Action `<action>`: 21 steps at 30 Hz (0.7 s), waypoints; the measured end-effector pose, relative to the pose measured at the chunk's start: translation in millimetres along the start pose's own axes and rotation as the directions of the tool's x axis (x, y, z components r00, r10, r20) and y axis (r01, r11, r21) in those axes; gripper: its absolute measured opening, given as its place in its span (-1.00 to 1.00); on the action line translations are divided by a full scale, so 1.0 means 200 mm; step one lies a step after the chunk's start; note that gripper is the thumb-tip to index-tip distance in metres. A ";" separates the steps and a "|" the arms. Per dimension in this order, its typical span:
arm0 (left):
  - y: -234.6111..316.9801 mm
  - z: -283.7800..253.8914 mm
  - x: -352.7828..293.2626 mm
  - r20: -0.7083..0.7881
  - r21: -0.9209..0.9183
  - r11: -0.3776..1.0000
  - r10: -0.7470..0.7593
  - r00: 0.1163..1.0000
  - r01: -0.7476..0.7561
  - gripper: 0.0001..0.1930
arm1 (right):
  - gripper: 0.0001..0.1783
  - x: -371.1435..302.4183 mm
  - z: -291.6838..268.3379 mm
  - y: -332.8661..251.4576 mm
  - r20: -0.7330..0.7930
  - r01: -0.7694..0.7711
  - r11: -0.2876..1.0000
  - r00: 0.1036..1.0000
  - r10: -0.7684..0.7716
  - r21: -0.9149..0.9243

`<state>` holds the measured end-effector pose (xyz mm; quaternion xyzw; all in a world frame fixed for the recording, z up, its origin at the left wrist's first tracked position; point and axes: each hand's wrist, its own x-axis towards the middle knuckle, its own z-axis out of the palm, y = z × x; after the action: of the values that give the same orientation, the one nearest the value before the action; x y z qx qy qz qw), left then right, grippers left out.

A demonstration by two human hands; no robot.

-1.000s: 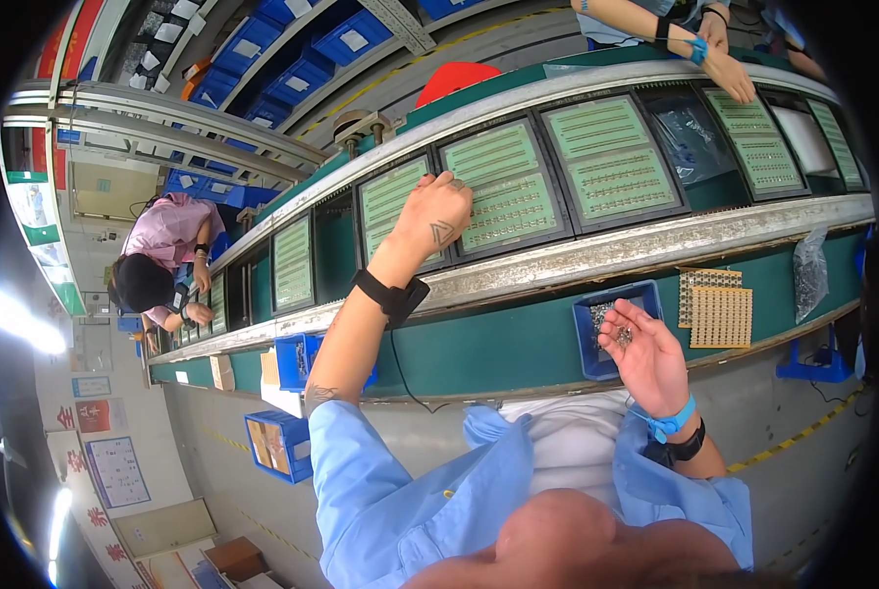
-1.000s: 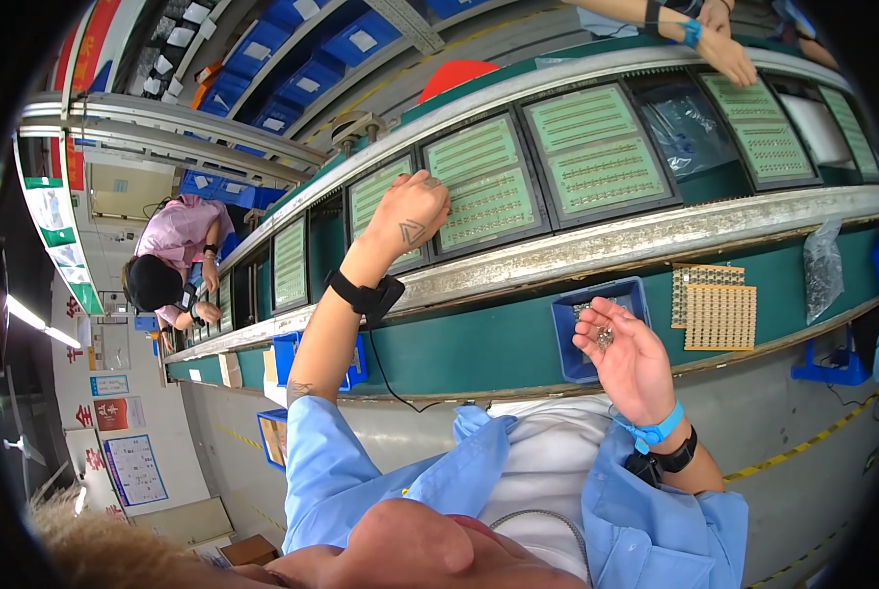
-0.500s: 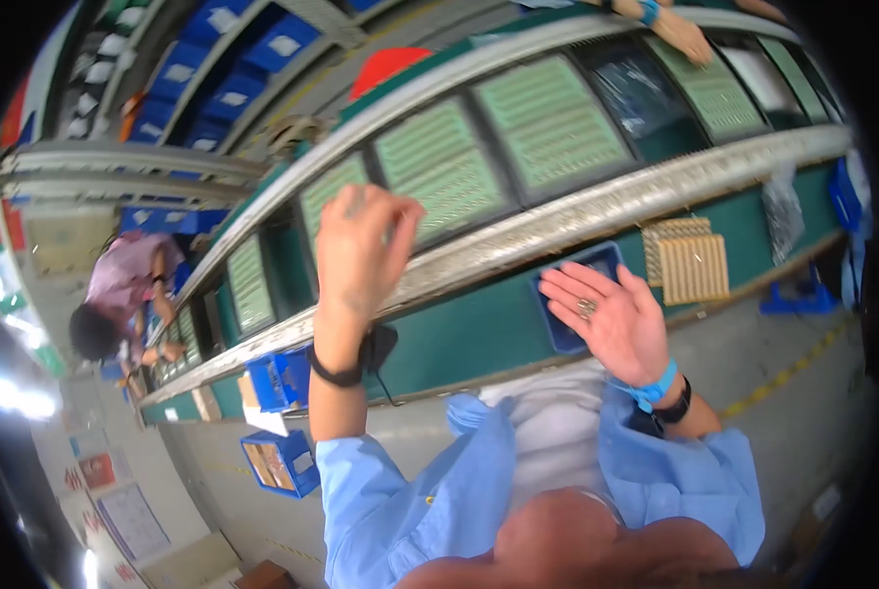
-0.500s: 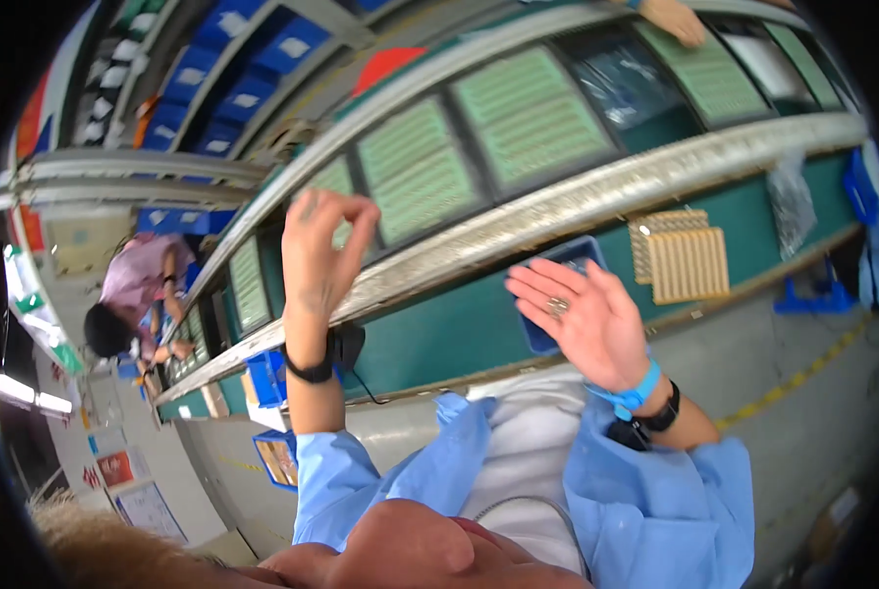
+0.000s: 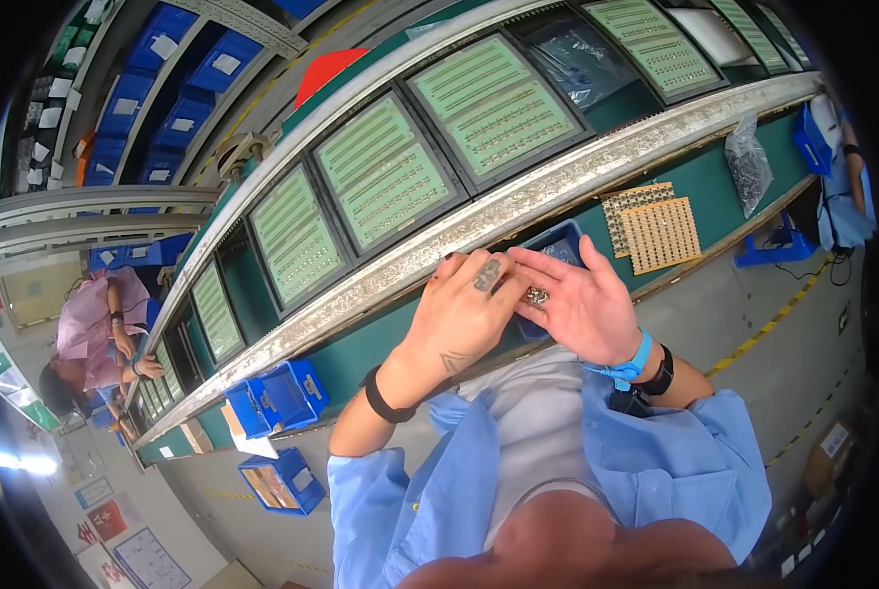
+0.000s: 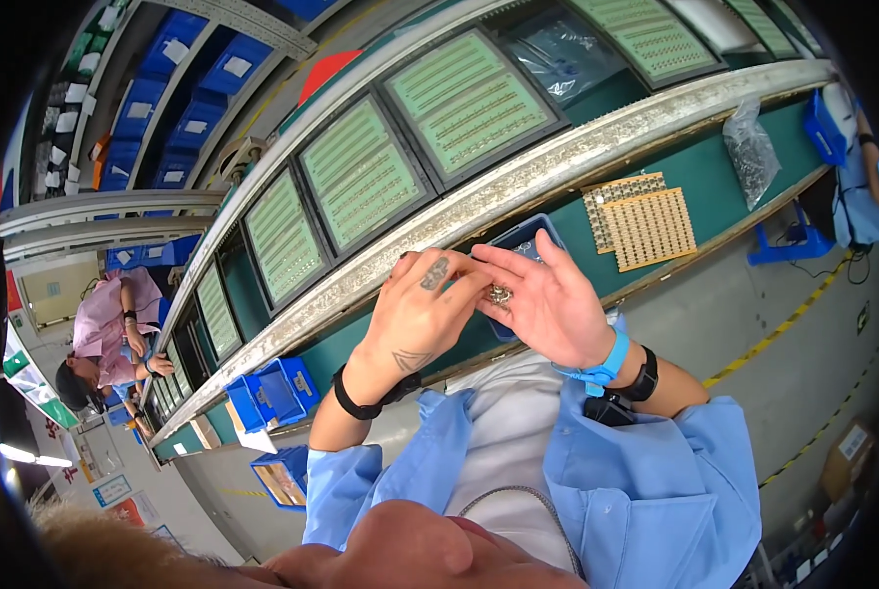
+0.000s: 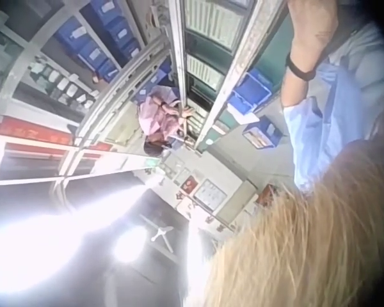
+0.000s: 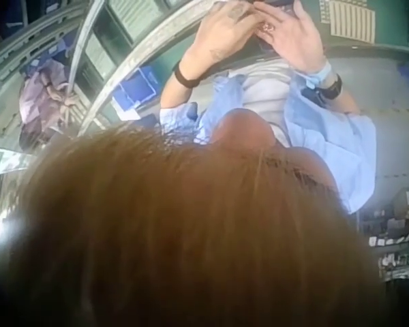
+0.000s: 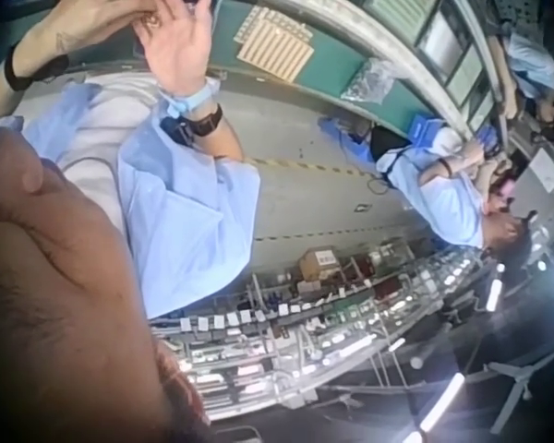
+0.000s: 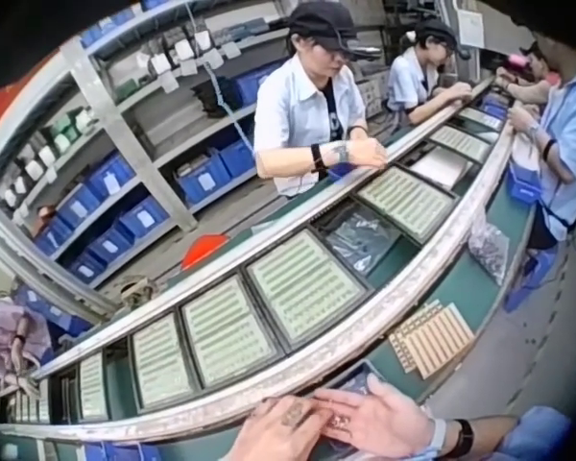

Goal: The person picks up small metal components from a blue bin and places them into the slots of a green tray on the assembly line. This process is repeated as the person continues to fill the slots with more components from the bin.

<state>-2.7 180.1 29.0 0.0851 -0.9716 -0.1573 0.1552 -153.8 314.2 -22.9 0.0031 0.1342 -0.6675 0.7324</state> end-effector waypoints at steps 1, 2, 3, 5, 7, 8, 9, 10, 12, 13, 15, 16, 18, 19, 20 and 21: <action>0.00 -0.01 0.01 0.015 -0.014 1.000 0.004 1.000 -0.004 -0.74 | -0.10 0.00 -0.02 0.00 0.016 -0.008 1.000 1.000 0.008 0.007; 0.00 -0.01 0.01 0.030 -0.024 1.000 0.008 1.000 -0.008 -0.73 | -0.10 0.00 -0.03 0.01 0.035 -0.016 1.000 0.999 0.015 0.015; 0.00 -0.01 0.01 0.031 -0.024 1.000 0.008 1.000 -0.007 -0.73 | -0.10 0.00 -0.04 0.01 0.054 -0.024 0.999 0.998 0.022 0.022; 0.00 -0.01 0.01 0.064 -0.032 0.999 0.027 0.998 -0.025 -0.74 | -0.11 0.00 -0.03 0.02 0.041 -0.019 0.999 0.999 0.018 0.028; 0.00 -0.01 0.01 0.082 -0.038 0.999 0.035 0.996 -0.032 -0.74 | -0.11 -0.01 -0.02 0.02 0.015 -0.008 0.999 1.000 0.007 0.039; 0.00 -0.01 0.01 0.091 -0.029 0.998 0.049 0.995 -0.047 -0.75 | -0.11 -0.01 -0.01 0.02 0.013 -0.009 0.999 1.000 0.009 0.041; 0.00 -0.02 0.01 0.099 -0.021 0.998 0.063 0.993 -0.061 -0.76 | -0.15 -0.01 0.01 0.02 -0.003 -0.014 1.000 1.000 0.014 0.027; 0.00 -0.02 0.02 0.108 -0.015 0.997 0.076 0.991 -0.075 -0.77 | -0.18 -0.01 0.03 0.01 -0.020 -0.018 1.000 1.000 0.019 0.014; -0.01 -0.01 0.04 0.113 -0.041 0.998 0.054 0.992 -0.050 -0.79 | -0.22 -0.01 0.03 0.00 -0.043 -0.028 1.000 0.999 0.028 0.003; -0.01 -0.01 0.05 0.117 -0.064 0.998 0.034 0.993 -0.027 -0.80 | -0.23 0.00 0.02 -0.02 -0.015 -0.023 1.000 1.000 0.022 -0.016; -0.02 0.00 0.08 0.127 -0.099 0.995 0.019 0.992 -0.006 -0.82 | -0.27 0.00 0.00 -0.04 0.033 -0.001 0.999 0.999 0.003 -0.049; -0.02 -0.01 0.11 0.105 -0.144 0.990 0.006 0.994 0.010 -0.83 | -0.27 -0.01 0.00 -0.04 0.023 -0.001 0.999 1.000 0.002 -0.047; -0.03 -0.02 0.15 0.058 -0.225 0.974 -0.023 0.998 0.035 -0.86 | -0.42 -0.02 0.03 -0.08 -0.048 0.040 0.978 0.998 -0.051 -0.206; -0.03 -0.02 0.16 0.057 -0.230 0.973 -0.022 0.998 0.034 -0.86 | -0.49 -0.02 0.04 -0.10 -0.080 0.055 0.956 0.993 -0.082 -0.287; -0.04 -0.02 0.17 0.008 -0.304 0.952 -0.044 0.999 0.045 -0.86 | -0.49 -0.02 0.03 -0.11 -0.084 0.056 0.955 0.993 -0.084 -0.290; -0.04 -0.02 0.18 -0.041 -0.376 0.925 -0.070 0.997 0.050 -0.86 | -0.57 -0.01 0.03 -0.12 -0.075 0.051 0.949 0.994 -0.079 -0.311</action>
<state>-34.8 163.9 39.8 0.0876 -0.9161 -0.3423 0.1896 -176.1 312.9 -13.2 -0.0870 0.2686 -0.6613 0.6950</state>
